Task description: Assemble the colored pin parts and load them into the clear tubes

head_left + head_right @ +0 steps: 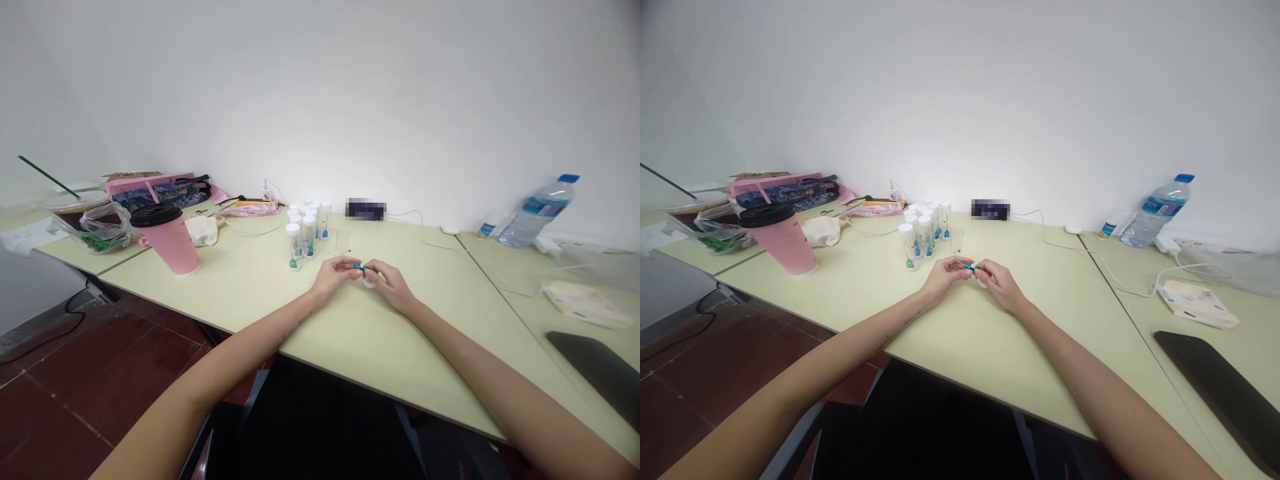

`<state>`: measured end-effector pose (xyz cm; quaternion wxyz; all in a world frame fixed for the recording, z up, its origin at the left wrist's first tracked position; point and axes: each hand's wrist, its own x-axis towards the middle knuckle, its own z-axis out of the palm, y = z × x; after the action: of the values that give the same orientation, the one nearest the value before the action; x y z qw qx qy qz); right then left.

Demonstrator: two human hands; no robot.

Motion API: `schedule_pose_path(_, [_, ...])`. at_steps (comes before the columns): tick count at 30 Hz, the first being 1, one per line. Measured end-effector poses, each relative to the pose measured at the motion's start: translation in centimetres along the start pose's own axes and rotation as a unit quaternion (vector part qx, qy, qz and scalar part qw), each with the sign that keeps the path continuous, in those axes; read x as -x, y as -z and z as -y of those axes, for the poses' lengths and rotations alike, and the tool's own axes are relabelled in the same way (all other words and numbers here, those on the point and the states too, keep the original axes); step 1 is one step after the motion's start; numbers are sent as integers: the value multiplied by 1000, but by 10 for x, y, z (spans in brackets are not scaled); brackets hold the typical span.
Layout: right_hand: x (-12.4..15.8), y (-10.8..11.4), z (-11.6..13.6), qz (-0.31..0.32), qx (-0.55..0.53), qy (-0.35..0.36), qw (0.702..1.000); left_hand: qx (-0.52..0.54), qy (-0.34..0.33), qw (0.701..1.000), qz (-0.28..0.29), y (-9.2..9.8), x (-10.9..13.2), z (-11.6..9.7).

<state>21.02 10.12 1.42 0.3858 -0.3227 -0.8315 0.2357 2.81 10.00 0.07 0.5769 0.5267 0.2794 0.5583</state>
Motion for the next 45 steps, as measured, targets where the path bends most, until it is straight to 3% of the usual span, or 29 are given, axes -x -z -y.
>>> schedule_pose_path(12, [2, -6, 3, 19, -47, -7, 999, -43, -48, 998, -6, -5, 3, -3])
schedule_pose_path(17, [0, -4, -3, -19, -83, -20, 996, -61, -78, 995, 0, -6, 4, -6])
schedule_pose_path(19, [-1, -2, -6, -52, -101, -28, 993, -51, -76, 995, 27, -6, 5, -7])
schedule_pose_path(25, [-3, 8, -8, -100, -158, -64, 980, -53, 47, 980, 188, -9, 10, -5])
schedule_pose_path(29, [-5, 14, -2, -82, -266, -96, 956, -64, 50, 979, 188, -6, 7, -4])
schedule_pose_path(33, [-7, 17, 5, -82, -289, -101, 949, -64, 54, 979, 185, -4, 5, -3])
schedule_pose_path(37, [-7, 17, 10, -102, -293, -111, 944, -106, 6, 986, 126, -6, 8, -6])
schedule_pose_path(39, [-7, 17, 10, -126, -296, -114, 940, -181, -59, 981, 36, -6, 9, -9])
schedule_pose_path(42, [-6, 16, 6, -160, -303, -114, 933, -267, -136, 948, -106, 0, 7, -15])
schedule_pose_path(45, [-6, 18, 0, -204, -315, -115, 920, -282, -144, 933, -171, 8, 2, -15])
